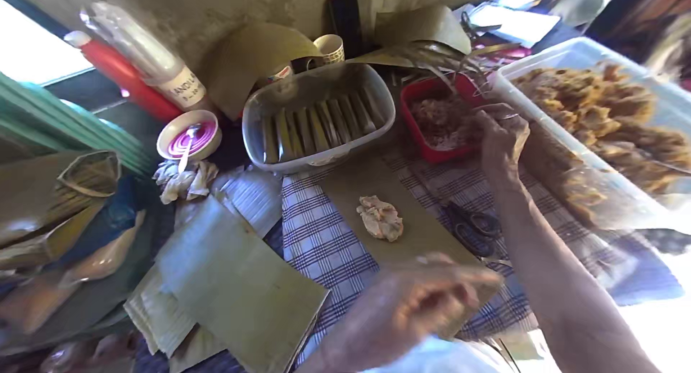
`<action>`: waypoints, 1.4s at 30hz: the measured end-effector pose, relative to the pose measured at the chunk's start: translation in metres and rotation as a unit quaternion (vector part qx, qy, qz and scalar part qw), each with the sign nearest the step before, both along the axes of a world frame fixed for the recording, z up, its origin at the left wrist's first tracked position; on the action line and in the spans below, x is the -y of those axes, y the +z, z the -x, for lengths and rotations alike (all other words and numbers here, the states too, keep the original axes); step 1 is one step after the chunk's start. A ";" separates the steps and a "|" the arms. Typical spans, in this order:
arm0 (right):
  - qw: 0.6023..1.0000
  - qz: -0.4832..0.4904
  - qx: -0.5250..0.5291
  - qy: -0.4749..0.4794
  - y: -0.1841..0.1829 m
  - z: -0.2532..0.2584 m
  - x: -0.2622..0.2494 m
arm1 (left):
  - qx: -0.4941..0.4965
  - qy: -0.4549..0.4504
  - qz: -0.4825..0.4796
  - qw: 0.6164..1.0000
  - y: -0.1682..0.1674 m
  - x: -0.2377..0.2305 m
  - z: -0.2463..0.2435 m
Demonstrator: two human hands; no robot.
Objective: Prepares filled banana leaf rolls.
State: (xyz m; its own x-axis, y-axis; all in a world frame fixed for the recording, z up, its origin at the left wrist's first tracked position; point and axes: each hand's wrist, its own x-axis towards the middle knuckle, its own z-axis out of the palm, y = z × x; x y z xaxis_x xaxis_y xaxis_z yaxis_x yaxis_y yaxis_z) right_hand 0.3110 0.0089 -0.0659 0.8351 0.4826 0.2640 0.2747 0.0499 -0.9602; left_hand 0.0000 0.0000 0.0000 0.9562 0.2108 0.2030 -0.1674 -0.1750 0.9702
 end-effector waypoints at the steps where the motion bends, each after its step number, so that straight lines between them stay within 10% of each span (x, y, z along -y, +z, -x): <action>1: 0.999 -0.035 -0.031 0.005 -0.003 -0.003 0.000 | -0.033 0.055 -0.003 0.998 -0.018 -0.008 0.011; 9: 0.976 -0.151 -0.158 0.009 -0.002 -0.012 0.000 | -0.194 0.329 0.061 0.922 -0.103 -0.038 0.083; 21: 0.962 -0.178 -0.207 0.012 0.018 -0.018 0.010 | -0.108 0.369 0.388 0.838 -0.111 -0.045 0.062; 34: 0.959 -0.132 -0.184 0.170 0.050 0.042 0.053 | -0.308 0.311 0.198 0.877 -0.102 -0.043 0.024; 42: 0.955 -0.005 -0.238 0.175 0.003 0.125 0.083 | -0.333 0.347 0.183 0.858 -0.089 -0.047 0.016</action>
